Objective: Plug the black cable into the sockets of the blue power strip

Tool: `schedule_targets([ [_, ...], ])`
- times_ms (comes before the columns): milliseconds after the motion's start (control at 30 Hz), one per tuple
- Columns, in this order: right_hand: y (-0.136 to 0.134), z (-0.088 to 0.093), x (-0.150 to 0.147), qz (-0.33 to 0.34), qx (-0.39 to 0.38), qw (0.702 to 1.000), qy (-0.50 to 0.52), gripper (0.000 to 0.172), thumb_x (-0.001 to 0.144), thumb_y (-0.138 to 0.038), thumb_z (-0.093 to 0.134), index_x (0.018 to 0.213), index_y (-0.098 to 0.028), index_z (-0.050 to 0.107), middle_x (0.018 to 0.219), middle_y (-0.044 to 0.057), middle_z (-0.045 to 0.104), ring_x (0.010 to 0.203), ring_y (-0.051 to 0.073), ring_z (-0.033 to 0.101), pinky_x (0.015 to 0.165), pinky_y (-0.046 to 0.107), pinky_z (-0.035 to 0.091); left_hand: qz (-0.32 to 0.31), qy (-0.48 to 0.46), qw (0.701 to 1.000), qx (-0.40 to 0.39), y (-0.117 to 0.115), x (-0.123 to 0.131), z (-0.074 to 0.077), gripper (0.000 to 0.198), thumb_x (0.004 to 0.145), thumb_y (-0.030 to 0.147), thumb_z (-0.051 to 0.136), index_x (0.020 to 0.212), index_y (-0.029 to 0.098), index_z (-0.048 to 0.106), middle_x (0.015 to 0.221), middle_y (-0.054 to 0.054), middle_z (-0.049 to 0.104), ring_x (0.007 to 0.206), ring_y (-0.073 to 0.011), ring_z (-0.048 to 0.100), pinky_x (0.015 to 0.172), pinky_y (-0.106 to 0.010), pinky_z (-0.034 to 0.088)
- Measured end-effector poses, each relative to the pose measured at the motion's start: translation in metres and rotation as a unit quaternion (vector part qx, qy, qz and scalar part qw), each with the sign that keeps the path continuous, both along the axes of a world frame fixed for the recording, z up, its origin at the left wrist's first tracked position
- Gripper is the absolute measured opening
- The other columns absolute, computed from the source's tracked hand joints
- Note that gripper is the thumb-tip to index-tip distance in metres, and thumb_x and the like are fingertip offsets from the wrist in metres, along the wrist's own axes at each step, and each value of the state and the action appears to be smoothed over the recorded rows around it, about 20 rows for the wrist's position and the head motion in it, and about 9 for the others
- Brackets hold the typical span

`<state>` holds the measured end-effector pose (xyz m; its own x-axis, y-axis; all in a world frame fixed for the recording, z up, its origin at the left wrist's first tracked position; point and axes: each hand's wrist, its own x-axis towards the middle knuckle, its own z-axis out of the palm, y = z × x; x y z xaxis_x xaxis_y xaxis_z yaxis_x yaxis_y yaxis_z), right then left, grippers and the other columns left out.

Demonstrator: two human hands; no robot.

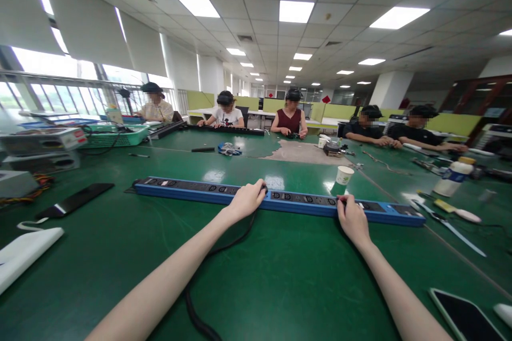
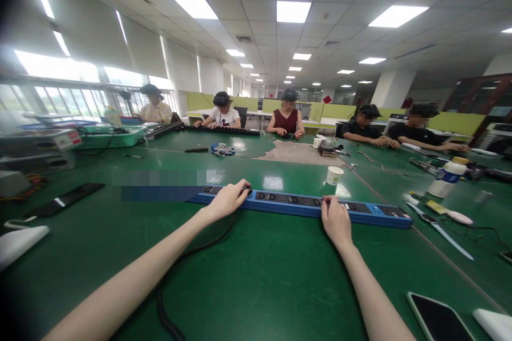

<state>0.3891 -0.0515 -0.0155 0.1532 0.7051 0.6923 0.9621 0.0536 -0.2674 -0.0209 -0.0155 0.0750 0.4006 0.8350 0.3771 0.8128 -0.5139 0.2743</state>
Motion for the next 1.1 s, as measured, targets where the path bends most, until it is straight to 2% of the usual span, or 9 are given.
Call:
schedule_targets([
  [167,0.0,0.0,-0.001,-0.005,-0.003,1.0,-0.005,0.024,0.105,-0.038,0.037,0.115,-0.021,0.051,0.105,0.012,0.074,0.091,0.028,0.068,0.087,0.04,0.045,0.021,0.009,1.0,-0.009,-0.004,0.008,-0.005,0.032,0.109,0.036,0.04,0.133,0.022,0.057,0.109,-0.011,0.077,0.107,-0.0263,0.073,0.09,-0.033,0.052],
  [367,-0.001,0.0,-0.001,-0.015,0.001,1.0,-0.023,0.025,0.105,-0.037,0.036,0.116,-0.021,0.052,0.103,0.012,0.073,0.09,0.028,0.068,0.086,0.04,0.045,0.037,0.064,0.997,0.008,-0.005,0.023,-0.013,0.034,0.11,0.036,0.036,0.13,0.018,0.056,0.105,-0.015,0.076,0.1,-0.03,0.074,0.086,-0.038,0.052],
  [667,-0.002,0.002,-0.002,-0.006,0.001,1.0,-0.012,0.023,0.105,-0.038,0.037,0.113,-0.022,0.051,0.105,0.012,0.074,0.089,0.028,0.067,0.085,0.039,0.045,0.054,0.122,0.991,0.011,-0.012,0.032,-0.001,0.03,0.107,0.035,0.039,0.125,0.017,0.056,0.105,-0.017,0.075,0.099,-0.0315,0.074,0.086,-0.04,0.053],
  [833,-0.003,0.002,-0.002,-0.002,0.004,1.0,-0.003,0.022,0.104,-0.037,0.036,0.112,-0.022,0.051,0.106,0.013,0.074,0.091,0.028,0.068,0.085,0.04,0.045,0.079,0.104,0.991,0.011,-0.015,0.035,-0.001,0.028,0.106,0.034,0.041,0.125,0.019,0.056,0.103,-0.015,0.076,0.098,-0.0305,0.075,0.085,-0.038,0.053],
  [933,-0.003,0.003,-0.001,0.0,0.001,1.0,-0.001,0.022,0.104,-0.037,0.036,0.111,-0.022,0.051,0.104,0.012,0.074,0.091,0.028,0.068,0.085,0.04,0.045,0.087,0.074,0.993,0.02,-0.017,0.036,0.006,0.029,0.107,0.033,0.038,0.124,0.019,0.057,0.1,-0.015,0.076,0.096,-0.0304,0.075,0.085,-0.037,0.052],
  [1100,-0.003,0.003,-0.001,-0.001,0.005,1.0,-0.003,0.024,0.104,-0.037,0.035,0.111,-0.022,0.053,0.102,0.012,0.074,0.09,0.028,0.068,0.085,0.04,0.045,0.095,-0.028,0.993,0.07,-0.022,0.041,0.035,0.034,0.109,0.036,0.038,0.138,0.022,0.049,0.102,-0.012,0.077,0.095,-0.0286,0.075,0.085,-0.035,0.051],
])
